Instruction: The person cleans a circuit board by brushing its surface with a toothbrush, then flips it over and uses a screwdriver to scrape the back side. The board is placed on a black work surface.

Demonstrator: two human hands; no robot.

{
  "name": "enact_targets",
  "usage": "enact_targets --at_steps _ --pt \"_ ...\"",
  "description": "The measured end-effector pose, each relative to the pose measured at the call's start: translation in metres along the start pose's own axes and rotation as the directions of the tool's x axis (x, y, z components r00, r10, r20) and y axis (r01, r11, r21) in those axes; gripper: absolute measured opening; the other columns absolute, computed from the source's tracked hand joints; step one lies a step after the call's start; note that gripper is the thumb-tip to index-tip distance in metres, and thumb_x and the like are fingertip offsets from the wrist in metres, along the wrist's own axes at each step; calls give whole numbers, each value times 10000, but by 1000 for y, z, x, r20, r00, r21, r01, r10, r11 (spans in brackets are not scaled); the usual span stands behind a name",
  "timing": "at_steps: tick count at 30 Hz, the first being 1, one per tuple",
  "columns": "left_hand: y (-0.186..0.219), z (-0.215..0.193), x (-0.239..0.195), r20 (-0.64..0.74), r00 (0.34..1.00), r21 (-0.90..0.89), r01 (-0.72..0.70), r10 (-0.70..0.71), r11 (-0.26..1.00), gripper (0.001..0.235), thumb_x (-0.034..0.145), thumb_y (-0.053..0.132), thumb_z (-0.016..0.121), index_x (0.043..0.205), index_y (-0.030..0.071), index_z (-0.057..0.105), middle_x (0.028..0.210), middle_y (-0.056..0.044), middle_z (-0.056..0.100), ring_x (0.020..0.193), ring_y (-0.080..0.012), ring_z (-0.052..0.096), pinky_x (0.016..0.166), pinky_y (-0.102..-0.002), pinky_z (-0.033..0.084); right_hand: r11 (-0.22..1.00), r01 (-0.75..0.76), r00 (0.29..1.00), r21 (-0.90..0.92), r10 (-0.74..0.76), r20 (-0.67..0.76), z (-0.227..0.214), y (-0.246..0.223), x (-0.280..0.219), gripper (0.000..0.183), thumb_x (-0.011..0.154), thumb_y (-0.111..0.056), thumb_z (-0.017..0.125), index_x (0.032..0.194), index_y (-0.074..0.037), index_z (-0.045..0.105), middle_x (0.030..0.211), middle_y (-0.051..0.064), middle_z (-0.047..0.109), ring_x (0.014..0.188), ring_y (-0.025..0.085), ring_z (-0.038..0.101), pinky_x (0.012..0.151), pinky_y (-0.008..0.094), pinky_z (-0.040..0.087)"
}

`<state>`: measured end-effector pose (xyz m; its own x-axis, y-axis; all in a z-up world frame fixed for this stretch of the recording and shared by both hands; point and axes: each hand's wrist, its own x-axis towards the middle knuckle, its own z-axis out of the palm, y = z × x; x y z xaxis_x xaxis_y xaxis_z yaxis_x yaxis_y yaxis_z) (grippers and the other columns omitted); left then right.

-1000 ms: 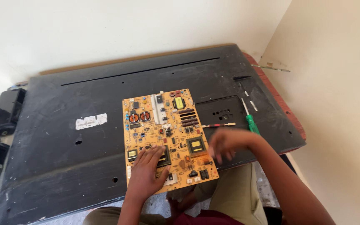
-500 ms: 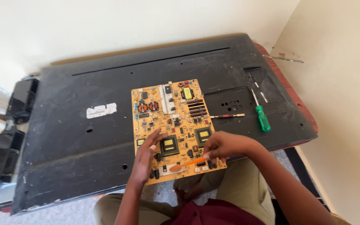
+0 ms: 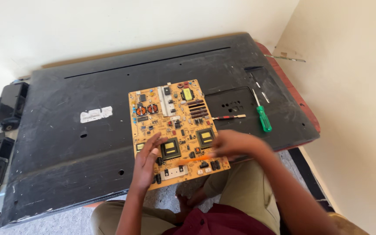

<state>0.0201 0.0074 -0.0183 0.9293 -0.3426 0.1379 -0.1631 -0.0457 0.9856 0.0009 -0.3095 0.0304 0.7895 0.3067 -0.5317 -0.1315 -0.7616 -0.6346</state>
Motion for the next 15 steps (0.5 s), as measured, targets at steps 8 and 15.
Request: enact_targets --at_steps 8,15 --pt "10 -2 -1 32 999 137 -12 8 991 541 1007 331 453 1452 39 549 1335 -134 717 1247 -273 640 1031 -373 472 994 46 999 101 -42 -33 38 -38 58 375 815 -390 813 795 -22 747 683 70 764 591 135 730 527 294 568" --pt "17 5 -4 57 997 369 -75 58 927 436 973 243 597 1355 32 609 1282 -135 726 1250 -285 652 1050 -393 477 966 -225 924 131 254 -286 21 59 -84 399 840 -447 767 772 -55 737 606 53 733 514 144 677 506 335 519"
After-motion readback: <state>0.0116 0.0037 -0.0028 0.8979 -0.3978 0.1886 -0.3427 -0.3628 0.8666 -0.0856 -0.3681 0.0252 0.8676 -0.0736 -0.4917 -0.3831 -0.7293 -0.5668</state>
